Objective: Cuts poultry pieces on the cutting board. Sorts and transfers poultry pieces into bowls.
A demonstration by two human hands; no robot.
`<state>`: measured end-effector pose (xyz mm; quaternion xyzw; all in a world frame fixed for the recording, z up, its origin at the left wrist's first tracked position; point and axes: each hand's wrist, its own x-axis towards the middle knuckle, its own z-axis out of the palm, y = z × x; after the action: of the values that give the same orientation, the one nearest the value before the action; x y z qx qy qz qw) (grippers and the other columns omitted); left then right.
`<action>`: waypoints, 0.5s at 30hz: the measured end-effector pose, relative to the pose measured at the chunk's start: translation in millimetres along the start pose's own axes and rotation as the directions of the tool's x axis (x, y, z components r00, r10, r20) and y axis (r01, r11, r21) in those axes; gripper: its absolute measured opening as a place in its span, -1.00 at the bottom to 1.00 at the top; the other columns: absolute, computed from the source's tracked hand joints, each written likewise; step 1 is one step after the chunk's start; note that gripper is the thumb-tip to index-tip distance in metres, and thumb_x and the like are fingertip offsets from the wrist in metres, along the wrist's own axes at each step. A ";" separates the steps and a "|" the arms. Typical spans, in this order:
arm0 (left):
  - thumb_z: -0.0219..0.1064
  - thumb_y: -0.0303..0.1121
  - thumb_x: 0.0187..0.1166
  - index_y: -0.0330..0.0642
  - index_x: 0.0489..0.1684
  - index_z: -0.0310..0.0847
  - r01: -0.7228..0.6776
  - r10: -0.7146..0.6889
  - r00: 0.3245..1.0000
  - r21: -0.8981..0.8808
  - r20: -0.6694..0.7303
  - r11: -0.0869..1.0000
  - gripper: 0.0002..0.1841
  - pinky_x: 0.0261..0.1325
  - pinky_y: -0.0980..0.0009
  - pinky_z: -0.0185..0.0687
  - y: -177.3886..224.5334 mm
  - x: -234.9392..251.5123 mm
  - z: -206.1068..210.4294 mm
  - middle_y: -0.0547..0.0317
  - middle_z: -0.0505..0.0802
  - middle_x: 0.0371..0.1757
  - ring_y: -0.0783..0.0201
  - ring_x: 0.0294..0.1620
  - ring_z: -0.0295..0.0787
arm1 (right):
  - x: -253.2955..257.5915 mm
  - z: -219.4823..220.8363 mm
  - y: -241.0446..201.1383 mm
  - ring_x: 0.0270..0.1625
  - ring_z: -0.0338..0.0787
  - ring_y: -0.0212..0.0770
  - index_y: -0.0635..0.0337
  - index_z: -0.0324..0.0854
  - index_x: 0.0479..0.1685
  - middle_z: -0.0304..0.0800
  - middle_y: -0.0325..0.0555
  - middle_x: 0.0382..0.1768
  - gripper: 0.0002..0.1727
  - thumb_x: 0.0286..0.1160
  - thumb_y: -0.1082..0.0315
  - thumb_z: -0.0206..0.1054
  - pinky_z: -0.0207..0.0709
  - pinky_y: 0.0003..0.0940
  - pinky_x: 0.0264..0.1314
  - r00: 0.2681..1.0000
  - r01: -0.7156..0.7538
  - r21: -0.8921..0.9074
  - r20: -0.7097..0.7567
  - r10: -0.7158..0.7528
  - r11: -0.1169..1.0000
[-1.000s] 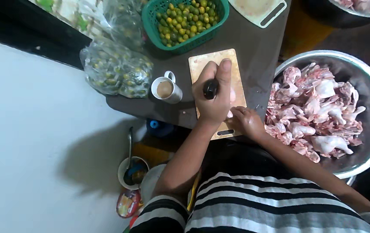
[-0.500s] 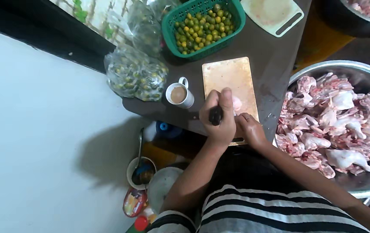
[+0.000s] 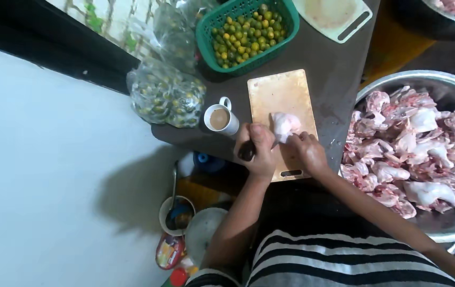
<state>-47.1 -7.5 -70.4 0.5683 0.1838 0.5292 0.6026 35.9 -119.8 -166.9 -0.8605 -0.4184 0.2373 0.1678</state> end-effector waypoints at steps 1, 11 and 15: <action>0.10 -0.01 0.84 0.13 -0.54 0.37 -0.005 0.005 1.000 -0.027 -0.010 1.000 -0.60 -0.68 0.59 0.33 -11.0 -0.4 -3.2 0.50 0.31 -0.79 0.53 -0.82 0.25 | 0.6 -4.1 4.7 0.19 0.75 0.40 0.17 0.72 0.28 0.75 0.35 0.14 -0.68 0.61 0.48 0.27 0.65 0.26 0.12 1.000 0.003 -0.014 -0.024 -0.003 1.000; 0.04 -0.04 0.87 0.14 -0.55 0.37 0.004 -0.007 0.998 -0.051 -0.057 0.999 -0.59 -0.61 0.60 0.33 11.8 11.9 6.9 0.52 0.32 -0.76 0.54 -0.77 0.27 | 0.6 11.2 34.9 0.35 0.74 0.30 0.11 0.69 0.45 0.75 0.21 0.33 -0.57 0.67 0.52 0.18 0.64 0.17 0.29 0.966 0.224 -0.022 -0.129 -0.225 0.974; 0.08 -0.04 0.84 0.11 -0.57 0.39 -0.177 0.176 0.984 -0.140 -0.016 0.974 -0.59 -0.63 0.61 0.40 81.1 33.5 13.6 0.50 0.40 -0.79 0.54 -0.79 0.34 | -0.6 11.3 35.6 0.33 0.76 0.31 0.16 0.72 0.37 0.76 0.23 0.30 -0.63 0.65 0.48 0.24 0.67 0.19 0.24 0.968 0.197 0.034 -0.164 -0.189 0.980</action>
<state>-58.2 -2.5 17.5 0.5374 0.0957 0.5934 0.5916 52.2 -140.3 -193.4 -0.8275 -0.4792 0.1602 0.2447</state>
